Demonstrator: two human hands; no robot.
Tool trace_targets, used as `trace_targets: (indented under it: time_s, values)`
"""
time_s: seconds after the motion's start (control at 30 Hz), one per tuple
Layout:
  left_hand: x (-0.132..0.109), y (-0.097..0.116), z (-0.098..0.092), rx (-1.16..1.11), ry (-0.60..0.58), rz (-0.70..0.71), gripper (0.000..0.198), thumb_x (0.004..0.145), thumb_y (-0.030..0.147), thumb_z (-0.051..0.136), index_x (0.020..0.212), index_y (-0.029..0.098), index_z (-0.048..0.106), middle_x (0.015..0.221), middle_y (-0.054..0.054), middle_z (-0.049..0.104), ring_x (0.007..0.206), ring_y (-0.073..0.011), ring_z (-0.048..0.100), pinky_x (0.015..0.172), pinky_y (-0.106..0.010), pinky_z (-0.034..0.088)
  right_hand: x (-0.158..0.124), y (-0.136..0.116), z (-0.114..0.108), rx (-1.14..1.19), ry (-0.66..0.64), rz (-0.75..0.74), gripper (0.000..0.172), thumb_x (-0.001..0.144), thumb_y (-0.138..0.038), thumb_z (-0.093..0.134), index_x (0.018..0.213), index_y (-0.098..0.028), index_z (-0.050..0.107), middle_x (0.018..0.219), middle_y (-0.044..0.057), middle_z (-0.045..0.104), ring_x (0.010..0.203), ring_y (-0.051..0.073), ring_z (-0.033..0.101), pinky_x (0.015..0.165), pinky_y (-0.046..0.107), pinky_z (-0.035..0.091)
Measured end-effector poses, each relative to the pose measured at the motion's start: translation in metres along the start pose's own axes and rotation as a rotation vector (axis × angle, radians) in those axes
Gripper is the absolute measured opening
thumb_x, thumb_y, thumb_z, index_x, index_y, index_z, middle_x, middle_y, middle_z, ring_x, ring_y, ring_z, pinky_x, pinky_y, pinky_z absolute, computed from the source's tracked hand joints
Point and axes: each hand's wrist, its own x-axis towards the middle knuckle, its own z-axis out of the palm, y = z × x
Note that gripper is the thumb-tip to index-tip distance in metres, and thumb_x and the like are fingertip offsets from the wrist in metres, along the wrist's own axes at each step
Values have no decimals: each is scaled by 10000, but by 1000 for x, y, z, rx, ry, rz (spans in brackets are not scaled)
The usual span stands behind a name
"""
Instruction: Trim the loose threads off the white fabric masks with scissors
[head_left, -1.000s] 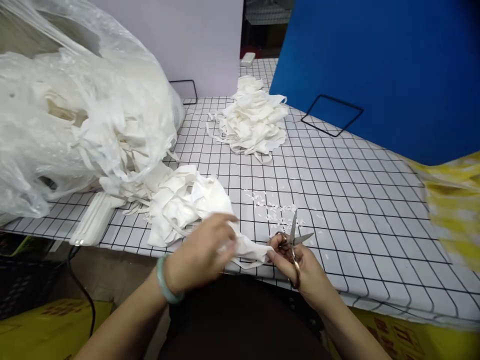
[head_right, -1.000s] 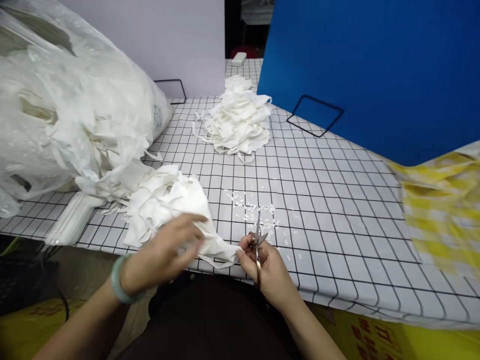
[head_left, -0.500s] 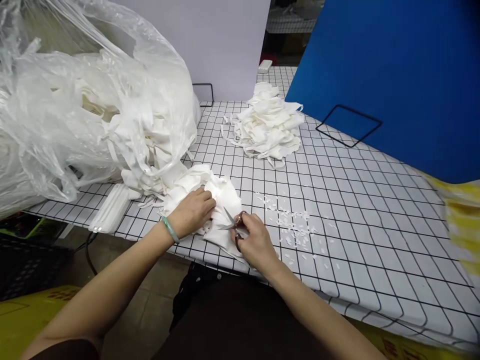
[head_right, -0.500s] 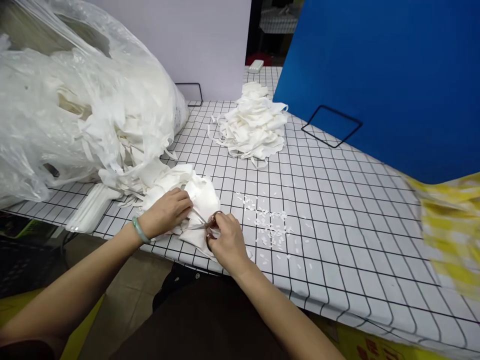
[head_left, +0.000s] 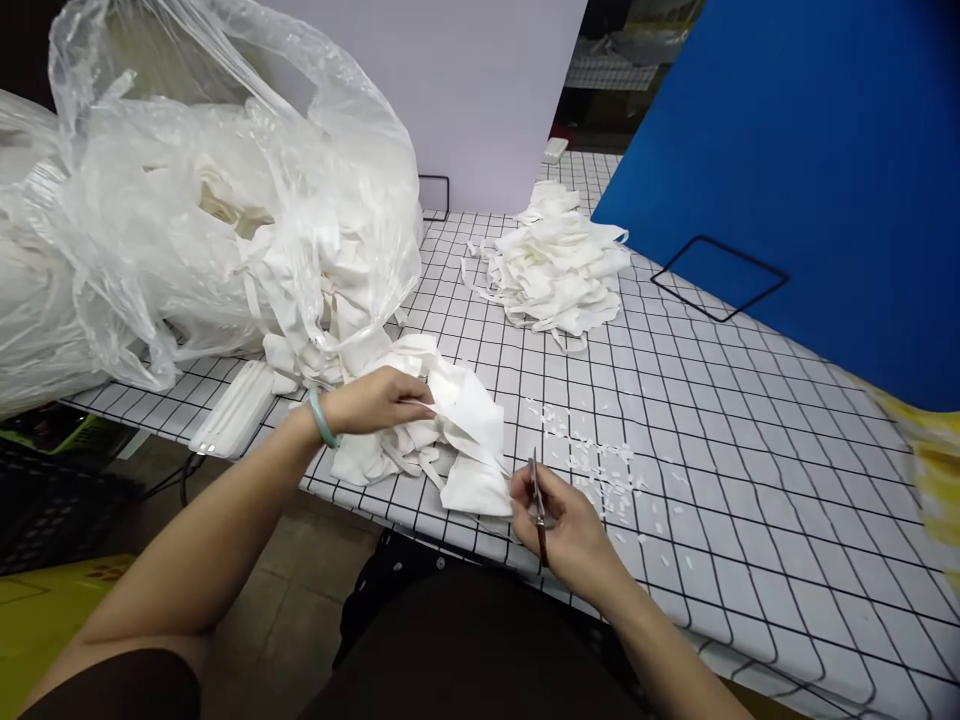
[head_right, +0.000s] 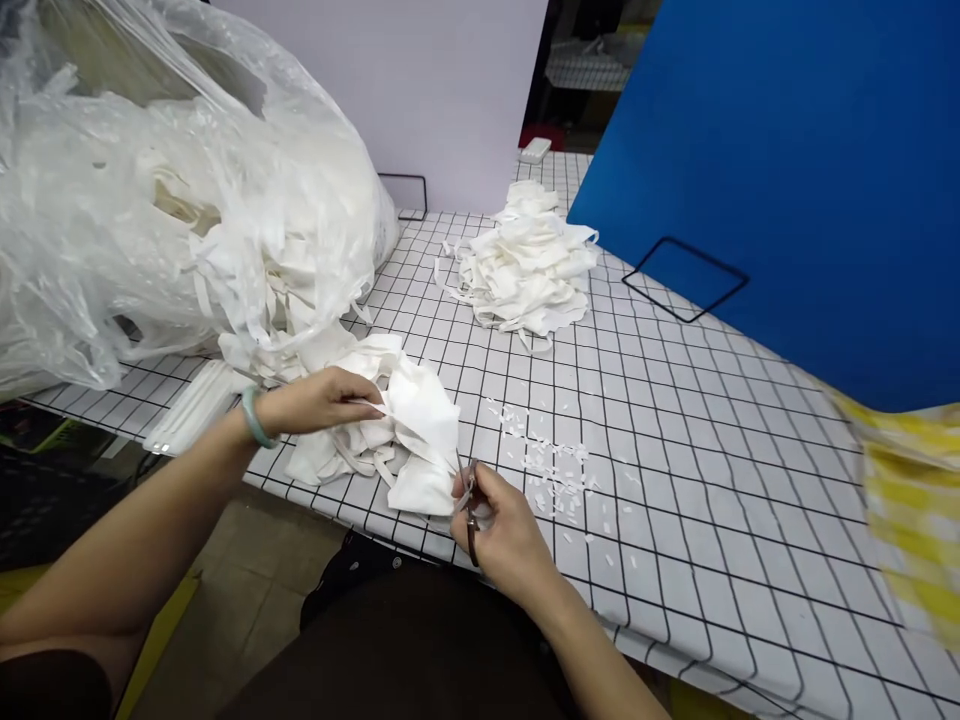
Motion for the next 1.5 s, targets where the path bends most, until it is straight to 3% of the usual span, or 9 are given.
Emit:
trace_targets:
  time_s: [0.17,0.3,0.37,0.57,0.8,1.03,1.2,1.37,1.5]
  values:
    - [6,14,-31,-178,-1,-40,285,925,402,614,896,159,761,845,-49,740,759,-167,651,670,-262,496,-11,14,2,-9,82,43,104,808,-249,644,857,-226,556,830,14,600,736,180,594,660,304,505]
    - [11,28,-15,-346,-24,-54,333,902,409,640,759,126,740,721,-38,633,656,-127,553,587,-238,431,12,-2,14,1,332,-52,292,804,-374,734,1029,-245,599,1056,62,647,1020,255,623,904,412,511]
    - [9,36,-4,-511,-39,-61,321,886,401,653,800,108,754,663,-16,556,598,-98,472,539,-221,372,31,-13,21,36,343,-111,354,772,-389,770,1061,-249,621,1119,66,653,1080,266,612,959,431,491]
    - [-9,52,3,-716,-114,-197,367,938,451,583,940,100,689,580,57,380,507,-63,277,471,-199,225,61,-26,14,455,223,-61,183,772,-351,727,802,-213,611,747,-8,610,673,161,574,637,289,483]
    - [-19,74,19,-540,-224,56,310,1002,359,497,930,121,683,629,40,432,570,-89,369,529,-209,336,70,-35,4,702,43,2,162,707,-290,734,778,-193,625,652,-34,560,598,125,509,554,242,411]
    - [-16,88,39,-634,22,157,261,987,275,541,854,137,717,575,46,391,536,-91,382,542,-226,406,73,-34,12,601,-62,83,228,713,-353,744,780,-191,598,590,-68,474,541,94,396,532,233,309]
    - [-2,88,66,-633,475,283,190,958,234,599,865,178,754,1052,-96,621,981,-200,580,894,-352,506,65,-24,13,545,-96,43,357,709,-490,764,752,-201,560,668,-40,528,615,122,459,592,257,374]
    - [5,84,96,-1003,516,177,265,1016,274,506,865,162,692,1015,-51,567,542,-43,424,554,-251,427,35,-25,-6,87,-34,-31,310,810,-491,697,897,-209,604,868,26,624,815,200,570,736,333,470]
    - [1,90,105,-786,529,165,262,1023,263,485,873,162,674,1002,-58,536,676,-101,483,631,-274,446,12,-32,-28,-351,76,-223,357,793,-547,728,830,-213,609,849,45,635,900,247,566,846,417,449]
